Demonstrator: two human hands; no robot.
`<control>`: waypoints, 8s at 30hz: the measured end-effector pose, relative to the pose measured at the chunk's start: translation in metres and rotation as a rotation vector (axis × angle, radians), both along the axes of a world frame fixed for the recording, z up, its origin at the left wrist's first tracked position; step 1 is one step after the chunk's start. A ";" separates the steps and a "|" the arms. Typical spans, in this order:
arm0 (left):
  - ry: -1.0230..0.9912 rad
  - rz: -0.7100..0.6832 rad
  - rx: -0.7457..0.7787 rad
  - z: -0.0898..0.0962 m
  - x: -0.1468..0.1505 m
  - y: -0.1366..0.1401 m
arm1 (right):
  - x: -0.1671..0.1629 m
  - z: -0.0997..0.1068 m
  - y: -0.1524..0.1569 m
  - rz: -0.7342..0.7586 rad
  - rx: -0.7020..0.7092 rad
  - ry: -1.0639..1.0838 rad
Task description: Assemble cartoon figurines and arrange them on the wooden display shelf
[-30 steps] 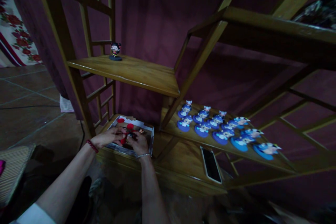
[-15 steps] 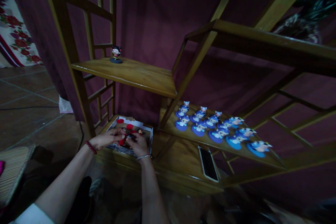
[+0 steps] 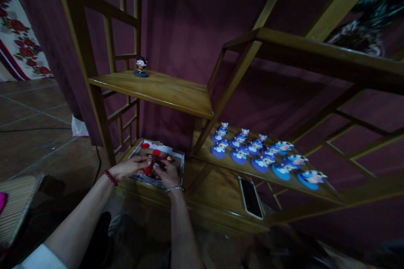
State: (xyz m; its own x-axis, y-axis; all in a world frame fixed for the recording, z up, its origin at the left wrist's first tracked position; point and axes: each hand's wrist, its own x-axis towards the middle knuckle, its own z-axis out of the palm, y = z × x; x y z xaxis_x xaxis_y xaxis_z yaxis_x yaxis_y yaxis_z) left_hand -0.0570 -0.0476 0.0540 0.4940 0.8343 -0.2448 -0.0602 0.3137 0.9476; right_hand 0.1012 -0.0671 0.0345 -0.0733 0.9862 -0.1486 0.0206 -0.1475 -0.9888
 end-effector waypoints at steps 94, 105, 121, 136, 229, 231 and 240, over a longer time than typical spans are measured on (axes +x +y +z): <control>-0.585 0.247 -0.115 0.015 -0.008 -0.124 | -0.022 0.054 -0.100 -0.155 -0.052 0.202; -0.697 0.258 -0.230 -0.008 -0.006 -0.127 | -0.020 0.042 -0.101 -0.131 -0.084 0.158; -0.703 0.289 -0.279 -0.028 -0.003 -0.125 | -0.022 0.017 -0.090 -0.132 -0.013 0.072; -0.783 0.291 -0.269 -0.027 -0.001 -0.128 | -0.016 0.011 -0.083 -0.075 0.113 -0.096; -0.722 0.238 -0.237 -0.023 0.016 -0.148 | 0.000 0.036 -0.118 0.043 0.384 -0.573; -0.726 0.233 -0.241 -0.025 0.016 -0.147 | 0.000 0.035 -0.118 0.053 0.384 -0.573; -0.685 0.227 -0.273 -0.032 0.015 -0.146 | 0.002 0.033 -0.117 0.095 0.384 -0.548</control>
State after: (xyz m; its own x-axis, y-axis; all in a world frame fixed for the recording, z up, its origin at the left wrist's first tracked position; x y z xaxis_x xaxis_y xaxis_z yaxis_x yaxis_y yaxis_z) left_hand -0.0422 -0.1935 0.0221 0.4339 0.8871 -0.1576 -0.6962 0.4411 0.5663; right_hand 0.1035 -0.1840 0.0673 -0.1765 0.9695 0.1703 0.5297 0.2394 -0.8137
